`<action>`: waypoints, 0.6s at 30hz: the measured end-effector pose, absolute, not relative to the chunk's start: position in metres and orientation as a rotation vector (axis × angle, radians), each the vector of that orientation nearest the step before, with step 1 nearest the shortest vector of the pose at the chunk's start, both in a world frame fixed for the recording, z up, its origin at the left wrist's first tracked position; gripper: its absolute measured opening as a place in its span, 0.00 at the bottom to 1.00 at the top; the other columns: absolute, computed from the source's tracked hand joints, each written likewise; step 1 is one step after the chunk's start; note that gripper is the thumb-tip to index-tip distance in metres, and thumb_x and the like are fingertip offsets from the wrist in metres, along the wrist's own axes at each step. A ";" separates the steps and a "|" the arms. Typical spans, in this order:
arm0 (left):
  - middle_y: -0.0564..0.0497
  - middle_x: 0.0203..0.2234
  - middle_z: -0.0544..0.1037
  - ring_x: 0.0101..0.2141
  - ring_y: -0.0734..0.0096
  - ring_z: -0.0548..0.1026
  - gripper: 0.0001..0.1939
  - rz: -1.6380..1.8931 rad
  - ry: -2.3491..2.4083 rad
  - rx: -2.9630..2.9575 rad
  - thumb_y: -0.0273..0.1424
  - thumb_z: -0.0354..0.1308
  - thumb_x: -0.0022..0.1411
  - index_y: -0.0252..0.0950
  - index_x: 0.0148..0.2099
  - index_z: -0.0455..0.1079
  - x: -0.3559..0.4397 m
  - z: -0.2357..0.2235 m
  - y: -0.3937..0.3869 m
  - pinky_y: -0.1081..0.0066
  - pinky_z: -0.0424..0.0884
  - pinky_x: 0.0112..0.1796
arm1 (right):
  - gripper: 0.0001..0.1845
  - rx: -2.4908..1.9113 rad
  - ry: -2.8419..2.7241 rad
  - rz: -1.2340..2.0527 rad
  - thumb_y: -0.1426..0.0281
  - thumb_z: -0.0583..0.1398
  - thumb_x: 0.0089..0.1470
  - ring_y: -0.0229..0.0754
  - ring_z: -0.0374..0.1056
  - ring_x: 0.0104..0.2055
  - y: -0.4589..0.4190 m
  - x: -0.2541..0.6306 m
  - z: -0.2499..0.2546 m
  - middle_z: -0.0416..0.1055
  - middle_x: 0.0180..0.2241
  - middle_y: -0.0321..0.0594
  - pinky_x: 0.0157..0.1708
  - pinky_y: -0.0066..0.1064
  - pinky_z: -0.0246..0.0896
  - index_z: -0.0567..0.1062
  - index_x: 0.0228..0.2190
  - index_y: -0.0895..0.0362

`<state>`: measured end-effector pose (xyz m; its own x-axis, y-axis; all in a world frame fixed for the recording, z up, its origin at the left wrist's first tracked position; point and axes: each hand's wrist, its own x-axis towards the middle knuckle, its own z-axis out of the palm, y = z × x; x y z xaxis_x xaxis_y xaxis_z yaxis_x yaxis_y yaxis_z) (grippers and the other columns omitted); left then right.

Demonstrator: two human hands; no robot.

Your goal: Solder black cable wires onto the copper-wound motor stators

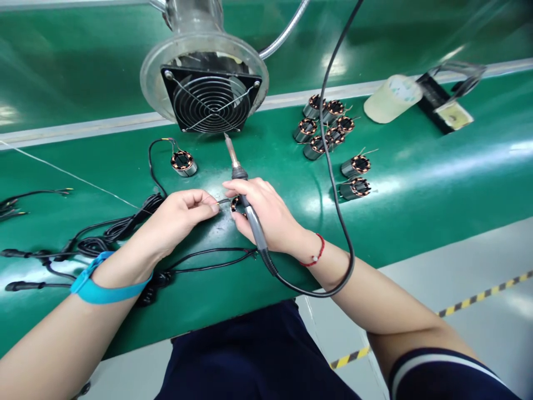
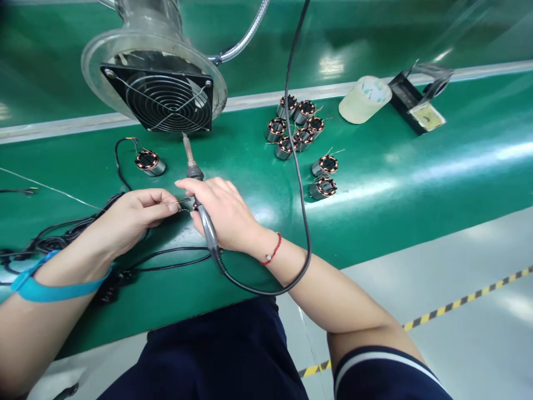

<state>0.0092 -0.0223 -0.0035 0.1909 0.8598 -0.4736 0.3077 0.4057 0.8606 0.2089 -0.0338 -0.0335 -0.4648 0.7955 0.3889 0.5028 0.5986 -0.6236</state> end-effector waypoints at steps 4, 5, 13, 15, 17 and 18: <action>0.57 0.20 0.69 0.23 0.79 0.62 0.13 0.532 1.407 1.178 0.37 0.67 0.50 0.33 0.26 0.71 0.012 -0.006 -0.024 0.75 0.58 0.27 | 0.25 -1.015 -2.159 0.544 0.75 0.55 0.53 0.47 0.66 0.45 -0.034 0.209 -0.032 0.74 0.43 0.43 0.47 0.40 0.61 0.63 0.54 0.57; 0.56 0.20 0.69 0.23 0.79 0.62 0.14 0.523 1.418 1.185 0.38 0.67 0.50 0.33 0.26 0.71 0.013 -0.007 -0.024 0.75 0.58 0.27 | 0.25 -1.013 -2.162 0.547 0.75 0.55 0.53 0.47 0.66 0.45 -0.034 0.209 -0.031 0.74 0.43 0.43 0.47 0.40 0.61 0.63 0.54 0.57; 0.57 0.18 0.66 0.21 0.79 0.58 0.13 0.512 1.384 1.142 0.38 0.65 0.52 0.34 0.27 0.71 0.015 -0.006 -0.025 0.75 0.53 0.23 | 0.24 -1.011 -2.177 0.530 0.73 0.55 0.56 0.46 0.66 0.46 -0.034 0.203 -0.036 0.74 0.45 0.43 0.47 0.40 0.61 0.64 0.55 0.56; 0.58 0.16 0.61 0.19 0.80 0.53 0.12 0.533 1.359 1.086 0.37 0.62 0.54 0.34 0.27 0.72 0.014 -0.004 -0.024 0.75 0.47 0.21 | 0.23 -1.012 -2.170 0.493 0.73 0.55 0.57 0.46 0.66 0.45 -0.033 0.203 -0.040 0.75 0.44 0.41 0.46 0.39 0.60 0.64 0.55 0.55; 0.58 0.15 0.58 0.18 0.80 0.52 0.11 0.546 1.322 1.035 0.36 0.59 0.56 0.34 0.27 0.73 0.013 -0.002 -0.023 0.75 0.45 0.20 | 0.22 -0.999 -2.156 0.445 0.73 0.55 0.59 0.45 0.66 0.43 -0.033 0.203 -0.043 0.75 0.42 0.40 0.45 0.38 0.59 0.64 0.55 0.55; 0.57 0.15 0.59 0.19 0.80 0.53 0.11 0.549 1.306 1.024 0.36 0.58 0.56 0.34 0.27 0.74 0.012 -0.001 -0.022 0.75 0.45 0.20 | 0.21 -0.989 -2.146 0.425 0.73 0.55 0.59 0.45 0.66 0.42 -0.033 0.203 -0.043 0.75 0.41 0.40 0.44 0.37 0.59 0.64 0.54 0.55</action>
<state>0.0119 -0.0222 -0.0014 0.2276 0.8240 -0.5188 0.2053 0.4802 0.8528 0.2030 -0.0326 -0.0434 -0.4428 0.7592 0.4770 0.5201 0.6508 -0.5531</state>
